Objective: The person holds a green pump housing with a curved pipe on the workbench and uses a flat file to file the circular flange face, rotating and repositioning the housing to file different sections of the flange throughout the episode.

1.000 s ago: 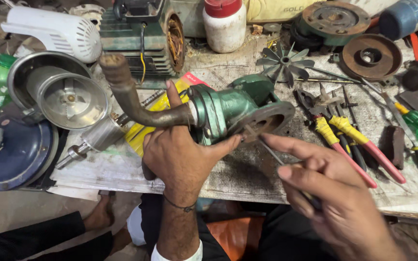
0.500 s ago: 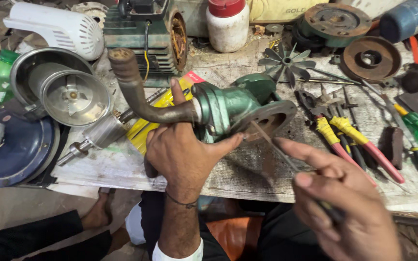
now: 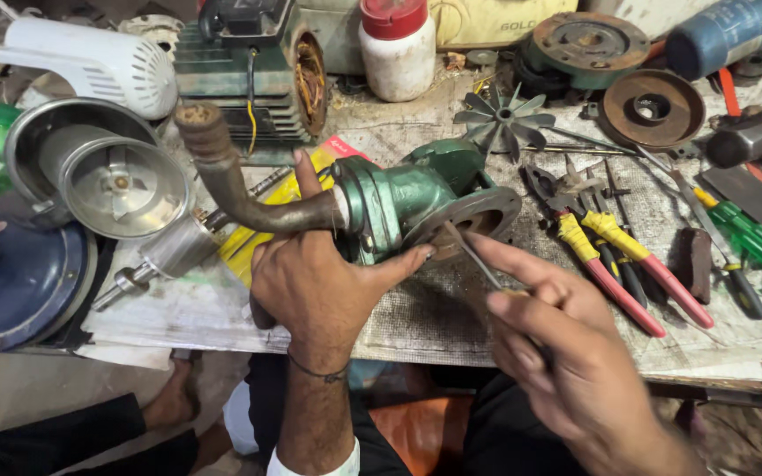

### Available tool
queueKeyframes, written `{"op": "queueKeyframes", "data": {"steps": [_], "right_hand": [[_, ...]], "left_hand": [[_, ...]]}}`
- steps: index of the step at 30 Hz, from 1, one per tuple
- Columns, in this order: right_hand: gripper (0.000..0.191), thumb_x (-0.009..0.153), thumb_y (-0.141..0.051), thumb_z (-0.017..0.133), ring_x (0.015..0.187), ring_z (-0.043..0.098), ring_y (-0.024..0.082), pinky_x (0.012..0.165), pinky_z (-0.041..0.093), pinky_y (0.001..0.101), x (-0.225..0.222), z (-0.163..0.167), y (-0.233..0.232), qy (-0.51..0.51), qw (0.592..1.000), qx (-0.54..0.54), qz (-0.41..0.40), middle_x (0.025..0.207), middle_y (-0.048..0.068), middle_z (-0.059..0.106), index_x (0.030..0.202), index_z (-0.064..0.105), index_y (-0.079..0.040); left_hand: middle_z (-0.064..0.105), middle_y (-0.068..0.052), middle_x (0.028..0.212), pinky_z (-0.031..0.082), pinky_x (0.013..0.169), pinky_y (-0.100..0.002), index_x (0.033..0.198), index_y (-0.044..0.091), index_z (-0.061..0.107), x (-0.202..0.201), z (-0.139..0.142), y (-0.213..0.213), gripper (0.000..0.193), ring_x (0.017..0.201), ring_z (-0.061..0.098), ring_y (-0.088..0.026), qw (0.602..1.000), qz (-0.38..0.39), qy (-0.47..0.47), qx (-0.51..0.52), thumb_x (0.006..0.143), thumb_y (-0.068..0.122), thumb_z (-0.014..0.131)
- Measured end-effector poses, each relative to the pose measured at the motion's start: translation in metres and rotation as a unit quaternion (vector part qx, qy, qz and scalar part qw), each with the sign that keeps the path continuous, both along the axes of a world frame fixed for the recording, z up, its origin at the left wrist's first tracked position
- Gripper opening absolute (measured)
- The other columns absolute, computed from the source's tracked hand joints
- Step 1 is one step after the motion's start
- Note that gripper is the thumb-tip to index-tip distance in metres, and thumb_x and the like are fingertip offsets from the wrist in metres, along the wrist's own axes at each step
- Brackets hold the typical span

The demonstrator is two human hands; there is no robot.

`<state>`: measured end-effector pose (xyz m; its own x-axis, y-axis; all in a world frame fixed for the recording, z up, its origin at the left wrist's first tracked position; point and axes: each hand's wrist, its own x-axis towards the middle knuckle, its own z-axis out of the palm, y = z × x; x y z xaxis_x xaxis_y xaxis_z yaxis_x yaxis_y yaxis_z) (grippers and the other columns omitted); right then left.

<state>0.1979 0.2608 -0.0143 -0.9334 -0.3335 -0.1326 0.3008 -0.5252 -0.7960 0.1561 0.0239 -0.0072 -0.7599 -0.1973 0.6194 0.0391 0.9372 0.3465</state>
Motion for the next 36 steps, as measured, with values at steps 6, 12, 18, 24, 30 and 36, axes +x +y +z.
{"op": "queueKeyframes", "data": {"steps": [6, 12, 18, 24, 30, 36], "right_hand": [[0.058, 0.090, -0.005, 0.067, 0.044, 0.038, 0.008, 0.038, 0.033, 0.0248, -0.004, 0.032, -0.005, 0.088, 0.962, 0.257, 0.028, 0.057, -0.004, 0.050, 0.147, 0.060, 0.004], [0.065, 0.083, -0.022, 0.074, 0.058, 0.070, 0.025, 0.058, 0.055, 0.0381, 0.004, 0.013, 0.013, 0.340, 0.594, 0.727, 0.055, 0.068, 0.007, 0.073, 0.147, 0.062, -0.026], [0.047, 0.080, -0.015, 0.074, 0.053, 0.068, 0.028, 0.050, 0.054, 0.0416, 0.008, 0.044, -0.022, 0.405, 0.547, 0.726, -0.098, 0.077, 0.009, 0.073, 0.127, 0.073, -0.020], [0.050, 0.085, -0.018, 0.077, 0.051, 0.065, 0.022, 0.050, 0.052, 0.0397, 0.004, 0.053, -0.046, 0.448, 0.472, 0.752, -0.106, 0.073, 0.003, 0.068, 0.135, 0.075, -0.020], [0.051, 0.074, -0.013, 0.074, 0.045, 0.064, 0.025, 0.040, 0.049, 0.0412, 0.015, 0.014, -0.018, 0.470, 0.509, 0.715, -0.097, 0.066, 0.008, 0.066, 0.125, 0.073, -0.011], [0.052, 0.081, -0.016, 0.074, 0.043, 0.062, 0.025, 0.043, 0.050, 0.0425, 0.010, 0.026, -0.030, 0.465, 0.481, 0.741, -0.064, 0.067, 0.007, 0.067, 0.133, 0.071, -0.011]], "left_hand": [[0.076, -0.009, 0.086, 0.055, 0.072, -0.043, 0.157, -0.001, 0.035, -0.001, -0.005, -0.001, 0.147, 0.076, 0.073, -0.029, 1.000, 0.001, -0.002, -0.007, 0.045, 0.072, 0.095], [0.076, -0.008, 0.083, 0.056, 0.073, -0.044, 0.156, -0.002, 0.035, 0.000, -0.005, -0.002, 0.149, 0.076, 0.074, -0.028, 1.000, 0.005, -0.014, -0.009, 0.044, 0.076, 0.094], [0.077, -0.010, 0.086, 0.056, 0.073, -0.044, 0.156, -0.003, 0.035, 0.000, -0.006, -0.003, 0.150, 0.079, 0.074, -0.029, 1.000, 0.001, -0.016, -0.005, 0.043, 0.077, 0.093], [0.077, -0.010, 0.089, 0.056, 0.074, -0.044, 0.156, -0.001, 0.037, -0.001, -0.006, 0.000, 0.147, 0.080, 0.074, -0.030, 1.000, 0.014, -0.006, -0.010, 0.043, 0.074, 0.094], [0.076, -0.009, 0.086, 0.055, 0.073, -0.043, 0.155, -0.002, 0.039, 0.001, -0.003, 0.003, 0.145, 0.077, 0.074, -0.029, 1.000, 0.021, -0.015, -0.014, 0.045, 0.073, 0.095], [0.076, -0.008, 0.085, 0.056, 0.075, -0.042, 0.155, -0.001, 0.039, 0.000, -0.003, 0.000, 0.143, 0.077, 0.073, -0.027, 1.000, 0.011, 0.008, -0.021, 0.046, 0.073, 0.096]]}}
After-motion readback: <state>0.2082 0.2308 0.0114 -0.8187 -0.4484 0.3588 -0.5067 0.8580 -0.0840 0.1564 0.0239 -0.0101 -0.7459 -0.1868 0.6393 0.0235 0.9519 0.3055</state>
